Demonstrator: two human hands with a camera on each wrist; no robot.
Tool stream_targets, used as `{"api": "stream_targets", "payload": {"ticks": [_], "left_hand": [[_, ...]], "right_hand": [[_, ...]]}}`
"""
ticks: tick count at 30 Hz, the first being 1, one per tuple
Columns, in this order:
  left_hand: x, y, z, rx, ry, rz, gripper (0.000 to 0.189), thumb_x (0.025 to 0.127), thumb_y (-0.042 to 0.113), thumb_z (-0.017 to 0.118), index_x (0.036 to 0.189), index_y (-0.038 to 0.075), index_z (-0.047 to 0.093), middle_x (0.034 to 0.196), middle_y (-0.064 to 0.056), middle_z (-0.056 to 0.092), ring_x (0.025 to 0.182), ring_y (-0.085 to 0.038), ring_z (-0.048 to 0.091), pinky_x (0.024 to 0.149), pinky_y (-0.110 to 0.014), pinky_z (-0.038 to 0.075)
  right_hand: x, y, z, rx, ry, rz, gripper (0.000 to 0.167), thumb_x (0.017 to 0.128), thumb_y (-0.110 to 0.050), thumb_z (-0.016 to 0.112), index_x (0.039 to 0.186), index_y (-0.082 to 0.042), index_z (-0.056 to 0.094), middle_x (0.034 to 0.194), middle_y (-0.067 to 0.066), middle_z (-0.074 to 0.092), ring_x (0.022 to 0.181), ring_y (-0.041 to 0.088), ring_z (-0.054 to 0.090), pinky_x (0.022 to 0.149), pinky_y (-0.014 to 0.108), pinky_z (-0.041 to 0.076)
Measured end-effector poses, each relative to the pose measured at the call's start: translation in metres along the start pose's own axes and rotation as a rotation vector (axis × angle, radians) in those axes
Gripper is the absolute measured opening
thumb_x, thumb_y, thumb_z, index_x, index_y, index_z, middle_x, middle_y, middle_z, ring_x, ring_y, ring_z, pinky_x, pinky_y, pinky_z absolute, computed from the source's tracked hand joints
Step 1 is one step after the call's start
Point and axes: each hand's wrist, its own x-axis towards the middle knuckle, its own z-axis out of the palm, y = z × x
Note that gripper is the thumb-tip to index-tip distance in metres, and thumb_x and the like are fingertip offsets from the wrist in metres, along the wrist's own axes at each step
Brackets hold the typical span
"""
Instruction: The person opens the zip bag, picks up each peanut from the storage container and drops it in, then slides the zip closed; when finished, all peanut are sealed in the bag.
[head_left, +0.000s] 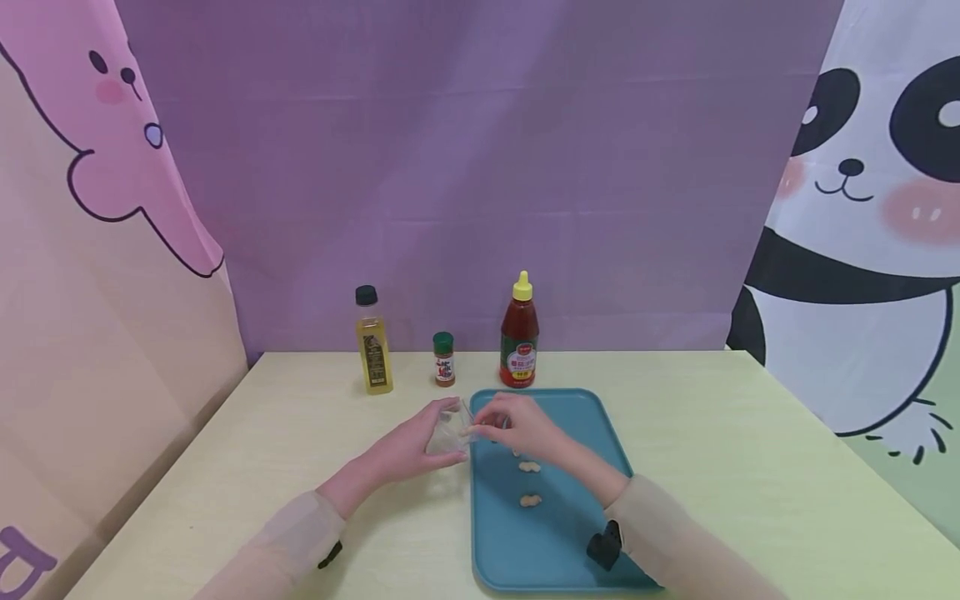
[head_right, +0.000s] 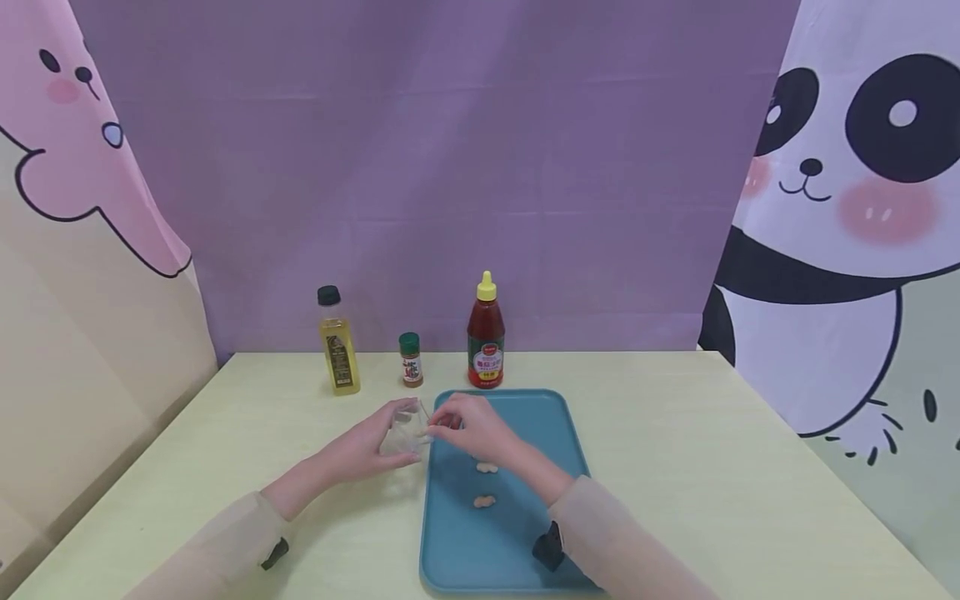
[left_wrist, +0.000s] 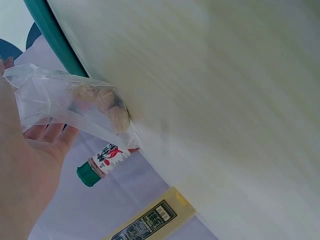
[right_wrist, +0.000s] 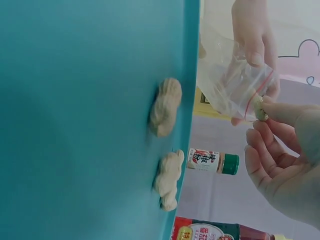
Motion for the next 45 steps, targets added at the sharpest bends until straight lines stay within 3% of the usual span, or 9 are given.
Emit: {"api": "stream_targets", "payload": {"ticks": [19, 28, 37, 45], "left_hand": [[0.0, -0.001, -0.001, -0.019, -0.002, 0.012, 0.086, 0.081, 0.055, 0.064, 0.147, 0.018, 0.022, 0.145, 0.001, 0.04, 0.121, -0.017, 0.048, 0.101, -0.04, 0.044], [0.0, -0.001, 0.0, -0.022, -0.004, 0.001, 0.088, 0.08, 0.057, 0.063, 0.147, 0.018, 0.021, 0.145, 0.001, 0.039, 0.121, -0.017, 0.047, 0.101, -0.041, 0.044], [0.0, 0.0, -0.001, -0.012, -0.003, 0.0, 0.088, 0.081, 0.058, 0.062, 0.147, 0.018, 0.021, 0.146, 0.0, 0.039, 0.128, -0.021, 0.044, 0.105, -0.044, 0.04], [0.001, 0.0, 0.0, -0.01, -0.01, -0.018, 0.088, 0.081, 0.054, 0.064, 0.148, 0.017, 0.021, 0.147, 0.0, 0.039, 0.128, -0.022, 0.044, 0.105, -0.044, 0.039]], "right_hand": [[0.002, 0.0, 0.009, -0.005, 0.003, 0.022, 0.019, 0.086, -0.02, 0.068, 0.099, -0.006, 0.07, 0.085, -0.001, 0.063, 0.071, 0.006, 0.054, 0.06, 0.017, 0.049], [0.002, 0.004, -0.001, 0.017, 0.032, 0.034, 0.015, 0.086, -0.018, 0.068, 0.098, -0.008, 0.071, 0.086, -0.001, 0.065, 0.073, 0.007, 0.059, 0.065, 0.019, 0.051], [0.0, 0.02, -0.016, 0.012, 0.063, 0.088, 0.018, 0.087, -0.021, 0.067, 0.101, -0.01, 0.07, 0.093, 0.001, 0.07, 0.082, 0.012, 0.063, 0.072, 0.022, 0.053], [-0.005, 0.047, -0.021, 0.006, 0.074, 0.169, 0.023, 0.088, -0.019, 0.066, 0.104, -0.003, 0.069, 0.096, 0.006, 0.07, 0.085, 0.017, 0.064, 0.074, 0.028, 0.055]]}}
